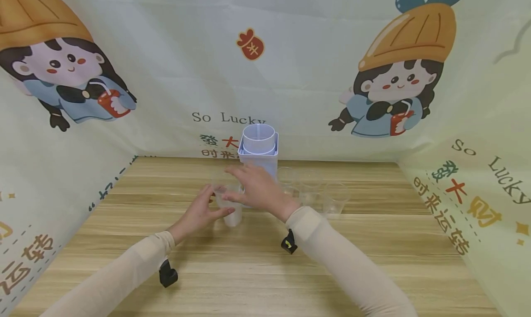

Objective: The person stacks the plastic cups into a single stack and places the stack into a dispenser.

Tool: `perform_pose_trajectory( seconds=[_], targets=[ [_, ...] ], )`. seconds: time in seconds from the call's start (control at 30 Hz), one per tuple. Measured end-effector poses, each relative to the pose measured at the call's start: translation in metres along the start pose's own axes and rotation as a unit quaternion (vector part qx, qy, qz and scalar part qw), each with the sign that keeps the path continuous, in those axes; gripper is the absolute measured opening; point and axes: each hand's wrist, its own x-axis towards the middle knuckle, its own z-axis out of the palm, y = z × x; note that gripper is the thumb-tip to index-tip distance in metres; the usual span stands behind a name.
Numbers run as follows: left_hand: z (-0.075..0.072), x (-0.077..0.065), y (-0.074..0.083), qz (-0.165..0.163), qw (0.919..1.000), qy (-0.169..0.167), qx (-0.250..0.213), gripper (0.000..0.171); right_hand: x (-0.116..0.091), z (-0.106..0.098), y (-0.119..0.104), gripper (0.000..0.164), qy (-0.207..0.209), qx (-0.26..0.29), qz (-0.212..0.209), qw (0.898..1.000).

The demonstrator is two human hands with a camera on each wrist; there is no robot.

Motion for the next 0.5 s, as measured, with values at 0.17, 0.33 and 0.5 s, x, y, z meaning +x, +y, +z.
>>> perform_pose_trajectory(
  seconds=[0.17,0.33,0.5],
  targets=[
    [0.001,0.0,-0.001,0.003,1.0,0.0,-0.01,0.065,-0.002,0.002,-0.001,0.069,-0.004,0.005,0.003,1.0],
    [0.0,-0.001,0.0,0.001,1.0,-0.002,-0.007,0.068,-0.004,0.007,0.0,0.068,0.001,0.001,-0.001,1.0],
    [0.0,-0.001,0.0,-0.009,0.9999,-0.007,-0.009,0.072,-0.006,0.014,0.002,0.069,-0.008,0.002,0.005,1.0]
  ],
)
